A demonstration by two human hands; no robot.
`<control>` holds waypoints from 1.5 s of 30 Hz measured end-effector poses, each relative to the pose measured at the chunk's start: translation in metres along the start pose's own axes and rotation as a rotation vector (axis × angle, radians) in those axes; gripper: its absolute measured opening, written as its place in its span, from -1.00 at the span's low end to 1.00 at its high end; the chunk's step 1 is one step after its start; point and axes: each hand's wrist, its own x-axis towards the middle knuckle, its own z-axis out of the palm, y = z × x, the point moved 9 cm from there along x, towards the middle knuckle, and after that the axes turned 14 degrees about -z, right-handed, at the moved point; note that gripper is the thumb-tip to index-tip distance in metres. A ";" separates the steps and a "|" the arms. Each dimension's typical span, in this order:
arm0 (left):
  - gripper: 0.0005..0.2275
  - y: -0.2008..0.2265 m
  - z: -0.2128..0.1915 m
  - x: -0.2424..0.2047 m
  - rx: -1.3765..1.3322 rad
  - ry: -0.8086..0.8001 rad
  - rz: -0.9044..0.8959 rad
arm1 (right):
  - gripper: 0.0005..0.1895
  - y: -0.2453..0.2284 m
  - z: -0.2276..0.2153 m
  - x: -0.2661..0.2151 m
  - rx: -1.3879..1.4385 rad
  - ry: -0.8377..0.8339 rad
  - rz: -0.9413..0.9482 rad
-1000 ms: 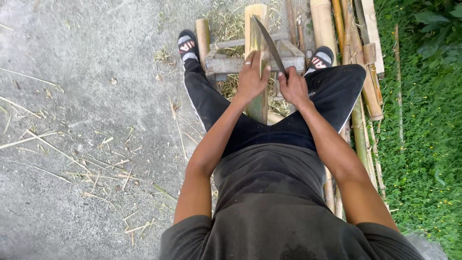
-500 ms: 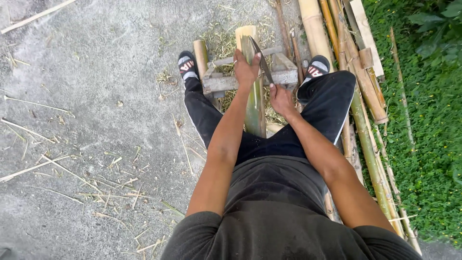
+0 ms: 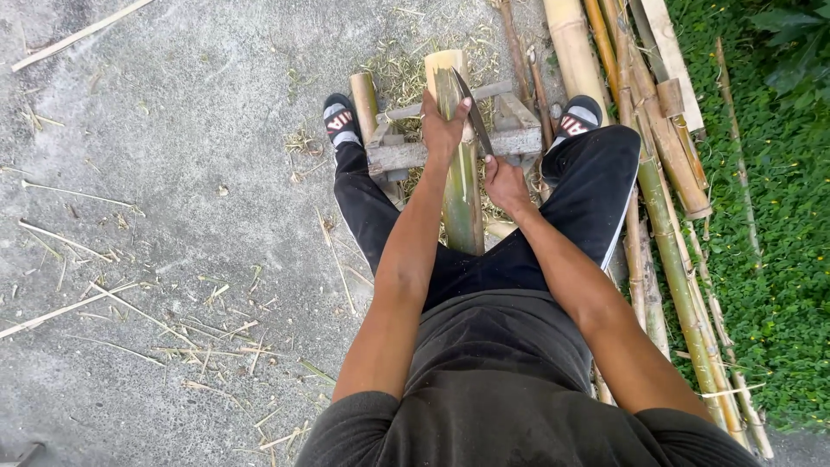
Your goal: Using a large knife to strip or scrape the outer skin of bamboo poles while sitting on a wooden stand.
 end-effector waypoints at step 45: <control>0.02 -0.001 0.006 0.008 -0.129 -0.204 0.072 | -0.44 0.023 0.013 0.001 0.030 0.059 -0.022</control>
